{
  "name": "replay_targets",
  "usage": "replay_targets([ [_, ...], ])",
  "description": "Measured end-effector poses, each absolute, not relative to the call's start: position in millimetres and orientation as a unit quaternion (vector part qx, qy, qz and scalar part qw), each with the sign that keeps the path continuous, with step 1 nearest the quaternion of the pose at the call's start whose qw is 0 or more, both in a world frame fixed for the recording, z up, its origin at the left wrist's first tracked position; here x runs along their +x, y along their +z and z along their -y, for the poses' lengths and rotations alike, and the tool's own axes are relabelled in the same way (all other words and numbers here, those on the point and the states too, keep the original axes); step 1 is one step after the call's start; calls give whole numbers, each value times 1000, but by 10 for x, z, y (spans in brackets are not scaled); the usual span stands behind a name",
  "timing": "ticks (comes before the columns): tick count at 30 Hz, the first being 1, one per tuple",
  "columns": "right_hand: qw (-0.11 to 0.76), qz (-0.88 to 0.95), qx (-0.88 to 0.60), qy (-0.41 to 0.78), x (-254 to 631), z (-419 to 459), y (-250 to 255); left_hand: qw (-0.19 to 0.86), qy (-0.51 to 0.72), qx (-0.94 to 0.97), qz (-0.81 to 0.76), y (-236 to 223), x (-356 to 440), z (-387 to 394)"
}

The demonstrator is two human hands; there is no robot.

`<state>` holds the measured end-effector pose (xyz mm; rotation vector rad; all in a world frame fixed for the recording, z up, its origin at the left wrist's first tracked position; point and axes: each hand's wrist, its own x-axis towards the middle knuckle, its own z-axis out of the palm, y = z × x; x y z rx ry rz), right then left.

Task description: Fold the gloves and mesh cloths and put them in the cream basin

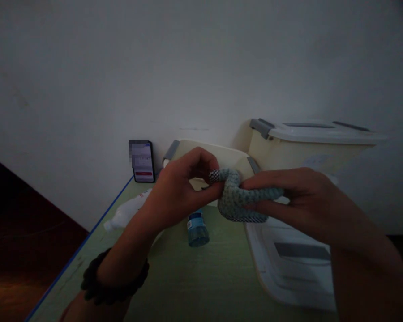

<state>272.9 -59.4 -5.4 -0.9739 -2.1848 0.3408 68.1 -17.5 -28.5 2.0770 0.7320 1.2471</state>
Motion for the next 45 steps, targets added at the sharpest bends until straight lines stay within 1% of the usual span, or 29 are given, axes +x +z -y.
replay_targets([
  [3, 345, 854, -383, 77, 2695, 580, -43, 262, 476, 794, -273, -279, 652, 155],
  [6, 339, 855, -390, 49, 2669, 579, -46, 249, 478, 796, -276, -265, 640, 153],
  [12, 405, 813, -417, 37, 2631, 569, -101, 223, 479, 798, -289, -255, 658, 185],
  [15, 417, 803, -423, 49, 2606, 571, -119, 208, 470, 808, -288, -267, 662, 186],
  [22, 406, 806, -431, 14, 2604, 585, -107, 202, 472, 802, -305, -225, 677, 216],
  [28, 436, 784, -440, -39, 2697, 559, -110, 234, 473, 800, -286, -189, 550, 209],
  [30, 448, 778, -438, -43, 2719, 537, -122, 229, 476, 797, -293, -211, 504, 167],
  [34, 466, 764, -443, -55, 2740, 470, -157, 186, 504, 773, -336, -272, 462, 69],
  [37, 459, 766, -445, -75, 2758, 420, -171, 125, 522, 763, -360, -297, 472, 26],
  [40, 450, 770, -439, -109, 2786, 370, -189, 31, 476, 789, -388, -319, 490, -14],
  [42, 466, 757, -443, -114, 2811, 323, -221, -13, 437, 799, -413, -353, 484, -65],
  [44, 488, 739, -454, -99, 2836, 259, -276, -25, 422, 781, -459, -403, 456, -135],
  [45, 495, 733, -459, -87, 2847, 221, -310, -11, 418, 768, -485, -429, 436, -171],
])
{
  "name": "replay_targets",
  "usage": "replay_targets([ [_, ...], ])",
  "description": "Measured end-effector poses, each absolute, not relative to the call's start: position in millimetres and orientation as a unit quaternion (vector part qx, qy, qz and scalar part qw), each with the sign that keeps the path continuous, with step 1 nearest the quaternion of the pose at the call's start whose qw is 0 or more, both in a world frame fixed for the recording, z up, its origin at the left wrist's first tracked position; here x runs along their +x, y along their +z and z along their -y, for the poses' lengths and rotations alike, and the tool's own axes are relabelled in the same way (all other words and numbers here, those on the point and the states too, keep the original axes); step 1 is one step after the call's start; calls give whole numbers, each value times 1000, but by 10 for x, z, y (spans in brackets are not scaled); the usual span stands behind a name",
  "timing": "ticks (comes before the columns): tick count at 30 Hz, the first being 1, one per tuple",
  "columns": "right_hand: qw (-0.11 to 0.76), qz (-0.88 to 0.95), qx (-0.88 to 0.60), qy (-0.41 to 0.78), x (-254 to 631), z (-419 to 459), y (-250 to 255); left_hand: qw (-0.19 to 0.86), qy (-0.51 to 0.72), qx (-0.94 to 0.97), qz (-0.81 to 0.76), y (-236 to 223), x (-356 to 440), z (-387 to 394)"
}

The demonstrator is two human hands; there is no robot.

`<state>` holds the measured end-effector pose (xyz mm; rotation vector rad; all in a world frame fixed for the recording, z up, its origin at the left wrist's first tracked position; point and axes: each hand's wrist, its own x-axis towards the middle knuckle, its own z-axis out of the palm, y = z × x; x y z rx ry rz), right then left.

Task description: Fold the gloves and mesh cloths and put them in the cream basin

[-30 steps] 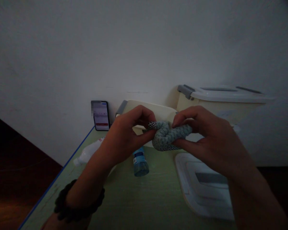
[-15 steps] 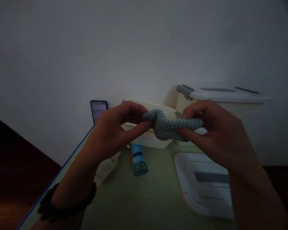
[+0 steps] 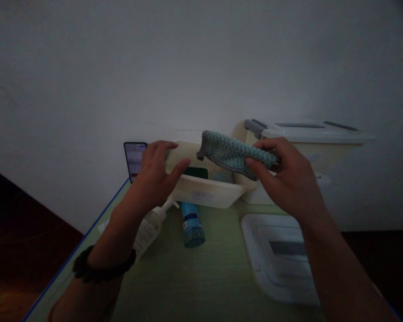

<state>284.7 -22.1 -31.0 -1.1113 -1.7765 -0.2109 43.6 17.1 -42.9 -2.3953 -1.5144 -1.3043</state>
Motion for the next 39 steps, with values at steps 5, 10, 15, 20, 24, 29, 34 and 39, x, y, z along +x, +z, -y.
replay_targets([
  [5, 487, 740, -462, -49, 2862, 18, -498, -89, -375, -729, 565, -490, 376, -262],
  [10, 479, 739, -472, -39, 2845, -62, -585, -146, -340, -716, 592, -454, 384, -237],
  [15, 410, 777, -477, 41, 2810, -22, -570, -149, -312, -738, 580, -412, 352, -206],
  [20, 370, 794, -472, 99, 2741, 0, -601, -127, -330, -754, 553, -380, 316, -158],
  [24, 363, 794, -474, 114, 2707, -12, -650, -96, -342, -768, 533, -389, 322, -154],
  [29, 458, 762, -439, 130, 2701, -62, -690, -123, -349, -719, 588, -372, 329, -175],
  [34, 520, 717, -441, 144, 2697, -94, -715, -169, -334, -681, 629, -358, 289, -179],
  [39, 502, 724, -457, 120, 2699, -99, -723, -145, -309, -676, 653, -362, 299, -187],
])
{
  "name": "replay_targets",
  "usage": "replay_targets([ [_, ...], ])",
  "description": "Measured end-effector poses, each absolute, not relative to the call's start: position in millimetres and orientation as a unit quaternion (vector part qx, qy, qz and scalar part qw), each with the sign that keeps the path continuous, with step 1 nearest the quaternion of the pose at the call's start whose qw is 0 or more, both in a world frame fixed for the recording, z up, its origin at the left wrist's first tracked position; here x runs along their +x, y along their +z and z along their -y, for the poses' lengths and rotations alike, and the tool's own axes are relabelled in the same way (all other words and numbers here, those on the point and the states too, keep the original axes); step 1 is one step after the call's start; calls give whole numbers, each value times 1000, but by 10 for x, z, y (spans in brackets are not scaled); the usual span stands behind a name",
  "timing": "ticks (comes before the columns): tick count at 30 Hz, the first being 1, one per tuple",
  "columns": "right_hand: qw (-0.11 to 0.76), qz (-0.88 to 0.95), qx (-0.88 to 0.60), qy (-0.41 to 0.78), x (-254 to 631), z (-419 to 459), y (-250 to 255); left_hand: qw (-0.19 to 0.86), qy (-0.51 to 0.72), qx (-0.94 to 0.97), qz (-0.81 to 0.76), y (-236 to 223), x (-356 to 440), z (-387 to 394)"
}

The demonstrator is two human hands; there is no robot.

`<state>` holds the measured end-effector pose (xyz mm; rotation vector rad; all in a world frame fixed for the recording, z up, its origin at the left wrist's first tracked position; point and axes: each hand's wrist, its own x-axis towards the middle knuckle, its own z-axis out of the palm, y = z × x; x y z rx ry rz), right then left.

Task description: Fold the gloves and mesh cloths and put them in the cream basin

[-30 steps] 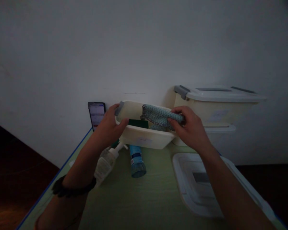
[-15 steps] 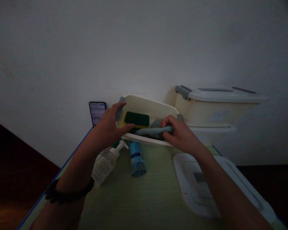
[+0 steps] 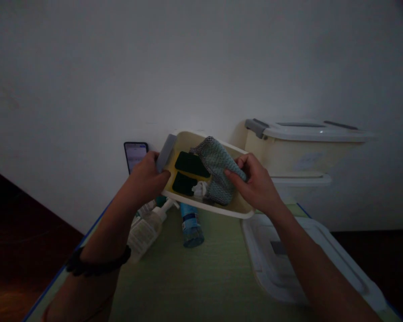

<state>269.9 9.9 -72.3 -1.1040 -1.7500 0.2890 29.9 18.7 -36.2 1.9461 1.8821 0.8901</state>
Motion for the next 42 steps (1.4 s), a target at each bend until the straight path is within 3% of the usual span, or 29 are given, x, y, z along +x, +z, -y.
replay_targets([
  [7, 507, 717, -461, 132, 2678, -92, -710, 153, 291, 688, -647, -337, 312, -181],
  [17, 645, 614, -423, 166, 2597, 89, -482, 150, 281, 700, -639, -339, 296, -174],
  [23, 588, 637, -426, 259, 2535, 68, -568, 149, 280, 719, -618, -345, 285, -175],
  [28, 375, 743, -522, 185, 2559, 7, -748, 138, 280, 709, -632, -335, 283, -182],
  [30, 332, 766, -528, 159, 2587, 7, -756, 135, 272, 713, -632, -325, 287, -183],
  [32, 341, 767, -516, 171, 2592, 9, -741, 128, 266, 717, -631, -317, 294, -181],
  [36, 457, 703, -468, 279, 2481, 3, -759, 120, 261, 724, -628, -313, 308, -173],
  [38, 473, 692, -445, 315, 2391, -4, -819, 117, 261, 727, -624, -317, 309, -172],
  [42, 450, 731, -459, 230, 2292, -24, -960, 122, 257, 731, -620, -328, 294, -172],
])
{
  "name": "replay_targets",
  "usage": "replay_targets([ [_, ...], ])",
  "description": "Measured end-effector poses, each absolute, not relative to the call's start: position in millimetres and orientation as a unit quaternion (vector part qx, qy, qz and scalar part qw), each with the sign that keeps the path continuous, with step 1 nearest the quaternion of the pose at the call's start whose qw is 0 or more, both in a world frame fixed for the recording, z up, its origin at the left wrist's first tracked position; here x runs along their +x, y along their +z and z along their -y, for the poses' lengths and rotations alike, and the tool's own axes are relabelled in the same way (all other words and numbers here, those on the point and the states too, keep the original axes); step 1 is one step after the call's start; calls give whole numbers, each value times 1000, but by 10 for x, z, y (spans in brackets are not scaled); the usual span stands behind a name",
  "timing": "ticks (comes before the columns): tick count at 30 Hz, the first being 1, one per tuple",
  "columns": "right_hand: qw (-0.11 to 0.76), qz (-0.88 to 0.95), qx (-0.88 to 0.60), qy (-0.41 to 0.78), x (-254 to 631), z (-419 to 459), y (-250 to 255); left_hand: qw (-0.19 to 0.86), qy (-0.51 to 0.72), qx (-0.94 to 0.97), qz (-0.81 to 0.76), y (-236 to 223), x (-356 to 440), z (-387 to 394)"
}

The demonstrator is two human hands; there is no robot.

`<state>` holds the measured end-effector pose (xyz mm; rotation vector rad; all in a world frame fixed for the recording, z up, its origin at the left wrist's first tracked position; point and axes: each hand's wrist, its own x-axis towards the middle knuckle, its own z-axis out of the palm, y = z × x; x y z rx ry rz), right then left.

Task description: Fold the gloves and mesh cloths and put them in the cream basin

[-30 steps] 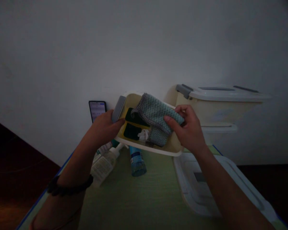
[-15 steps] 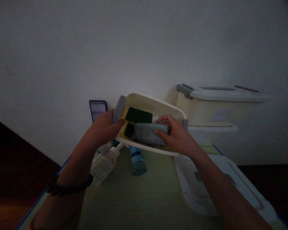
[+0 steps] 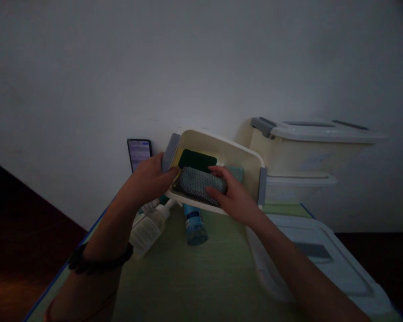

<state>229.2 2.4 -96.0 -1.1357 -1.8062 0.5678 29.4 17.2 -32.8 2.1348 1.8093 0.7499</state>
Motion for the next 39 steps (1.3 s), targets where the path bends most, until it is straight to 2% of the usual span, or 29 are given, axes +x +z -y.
replay_targets([
  [4, 430, 769, -453, 136, 2344, -37, -988, 120, 255, 730, -623, -325, 291, -175],
  [9, 398, 793, -450, 102, 2426, -13, -900, 124, 269, 702, -648, -332, 307, -184],
  [14, 330, 839, -418, 110, 2461, 84, -725, 251, 342, 666, -613, -443, 270, -241],
  [17, 342, 842, -415, 45, 2493, 155, -581, 328, 392, 625, -590, -498, 217, -284],
  [20, 354, 837, -415, -29, 2544, 199, -472, 362, 437, 579, -585, -489, 156, -297],
  [24, 321, 853, -406, -72, 2590, 195, -469, 357, 479, 553, -581, -443, 86, -284],
  [29, 250, 874, -413, -53, 2525, 169, -583, 312, 502, 563, -578, -437, 90, -279],
  [34, 265, 852, -452, -1, 2469, 169, -615, 299, 503, 599, -546, -447, 182, -274],
  [39, 239, 826, -510, -31, 2462, 170, -645, 256, 502, 619, -548, -428, 247, -253],
])
